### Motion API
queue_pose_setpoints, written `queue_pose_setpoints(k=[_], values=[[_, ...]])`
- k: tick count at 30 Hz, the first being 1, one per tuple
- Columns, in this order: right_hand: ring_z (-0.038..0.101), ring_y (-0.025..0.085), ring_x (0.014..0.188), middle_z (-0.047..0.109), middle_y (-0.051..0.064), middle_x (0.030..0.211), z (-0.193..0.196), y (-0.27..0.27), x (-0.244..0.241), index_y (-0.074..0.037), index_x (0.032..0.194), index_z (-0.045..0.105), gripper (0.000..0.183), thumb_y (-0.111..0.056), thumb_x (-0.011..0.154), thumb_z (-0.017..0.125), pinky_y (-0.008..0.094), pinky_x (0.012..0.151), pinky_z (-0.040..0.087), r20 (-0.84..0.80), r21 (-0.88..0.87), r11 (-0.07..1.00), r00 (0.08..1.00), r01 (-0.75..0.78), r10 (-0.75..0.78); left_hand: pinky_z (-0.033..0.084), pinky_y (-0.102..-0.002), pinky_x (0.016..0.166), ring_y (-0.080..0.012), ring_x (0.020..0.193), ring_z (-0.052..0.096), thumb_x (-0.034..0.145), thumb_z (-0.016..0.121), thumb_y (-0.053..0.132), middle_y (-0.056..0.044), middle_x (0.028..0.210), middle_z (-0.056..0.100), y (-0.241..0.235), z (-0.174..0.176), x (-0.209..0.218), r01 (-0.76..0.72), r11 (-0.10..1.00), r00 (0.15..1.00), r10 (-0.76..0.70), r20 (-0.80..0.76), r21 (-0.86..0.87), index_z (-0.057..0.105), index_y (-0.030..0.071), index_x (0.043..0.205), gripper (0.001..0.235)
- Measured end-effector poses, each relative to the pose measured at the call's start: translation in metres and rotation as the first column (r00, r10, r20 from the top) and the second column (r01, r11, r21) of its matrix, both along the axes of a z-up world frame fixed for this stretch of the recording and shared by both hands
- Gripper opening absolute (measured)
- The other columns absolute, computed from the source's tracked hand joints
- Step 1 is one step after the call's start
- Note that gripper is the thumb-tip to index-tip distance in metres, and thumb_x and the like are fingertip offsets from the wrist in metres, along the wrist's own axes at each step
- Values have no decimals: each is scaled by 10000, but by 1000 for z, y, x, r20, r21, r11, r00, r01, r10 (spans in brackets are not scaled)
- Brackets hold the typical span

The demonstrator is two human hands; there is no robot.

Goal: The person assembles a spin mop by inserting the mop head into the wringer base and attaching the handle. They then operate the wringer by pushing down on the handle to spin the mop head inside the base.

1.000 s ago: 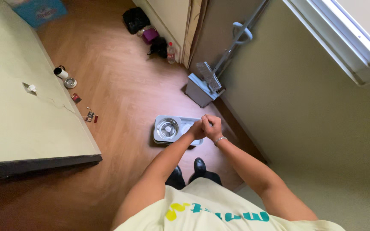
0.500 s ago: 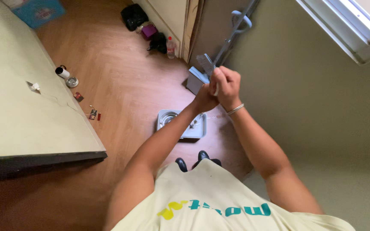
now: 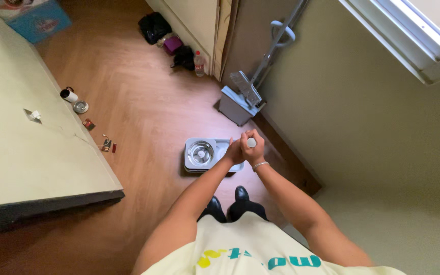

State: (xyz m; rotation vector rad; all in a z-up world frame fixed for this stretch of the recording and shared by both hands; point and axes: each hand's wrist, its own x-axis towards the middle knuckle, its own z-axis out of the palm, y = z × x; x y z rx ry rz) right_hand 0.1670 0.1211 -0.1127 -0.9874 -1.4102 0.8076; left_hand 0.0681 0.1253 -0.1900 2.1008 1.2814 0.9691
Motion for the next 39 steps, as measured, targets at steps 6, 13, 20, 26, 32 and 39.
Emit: queue_pose_setpoints(k=[6, 13, 20, 26, 32, 39], values=[[627, 143, 693, 690, 98, 741, 63, 5, 9, -38, 858, 697, 235, -235, 898, 818, 322, 683, 533, 435, -191, 967, 869, -168, 236, 561, -511, 848, -428, 1010, 682, 887, 637, 398, -222, 1057, 726, 17, 19, -14, -234, 860, 948, 98, -304, -453, 621, 154, 1232, 423], [667, 137, 925, 693, 72, 1017, 274, 28, 16, -1, 1054, 624, 199, -188, 1025, 685, 293, 857, 552, 14, 76, 873, 876, -482, 483, 581, -360, 703, -282, 857, 763, 834, 800, 120, -154, 884, 739, 45, 198, -14, 31, 995, 911, -68, 406, 98, 619, 1, 1095, 339], [492, 78, 542, 537, 24, 641, 231, 36, -18, -34, 713, 451, 388, -86, 1069, 596, 238, 516, 403, -181, 126, 971, 957, -205, 226, 586, -373, 794, -308, 950, 772, 912, 737, 122, -166, 960, 745, 47, 174, -5, 82, 986, 838, -148, 525, 147, 613, 38, 1115, 253], [486, 103, 587, 528, 47, 659, 152, 44, -15, -28, 695, 433, 368, -56, 1036, 570, 266, 569, 405, -101, 216, 974, 990, -73, 97, 568, -391, 866, -351, 1059, 714, 947, 683, 175, -196, 1077, 702, 52, 106, -4, 80, 996, 871, -82, 484, 25, 578, 33, 1199, 308], [459, 125, 602, 496, 76, 652, 54, 32, -12, -20, 684, 423, 363, -81, 1002, 586, 280, 585, 408, -22, 152, 987, 998, -51, 55, 504, -487, 863, -412, 1072, 664, 901, 650, 182, -220, 1101, 674, 36, 10, -4, 47, 995, 989, -34, 144, -86, 535, 26, 1190, 347], [499, 117, 573, 543, 40, 642, 74, 34, -4, -35, 725, 606, 320, -263, 910, 734, 281, 578, 458, 451, -196, 962, 853, -191, 261, 503, -460, 776, -370, 942, 643, 819, 714, 122, -174, 983, 678, 46, 44, -30, 4, 1000, 997, -5, 74, 20, 577, 37, 1057, 287]])
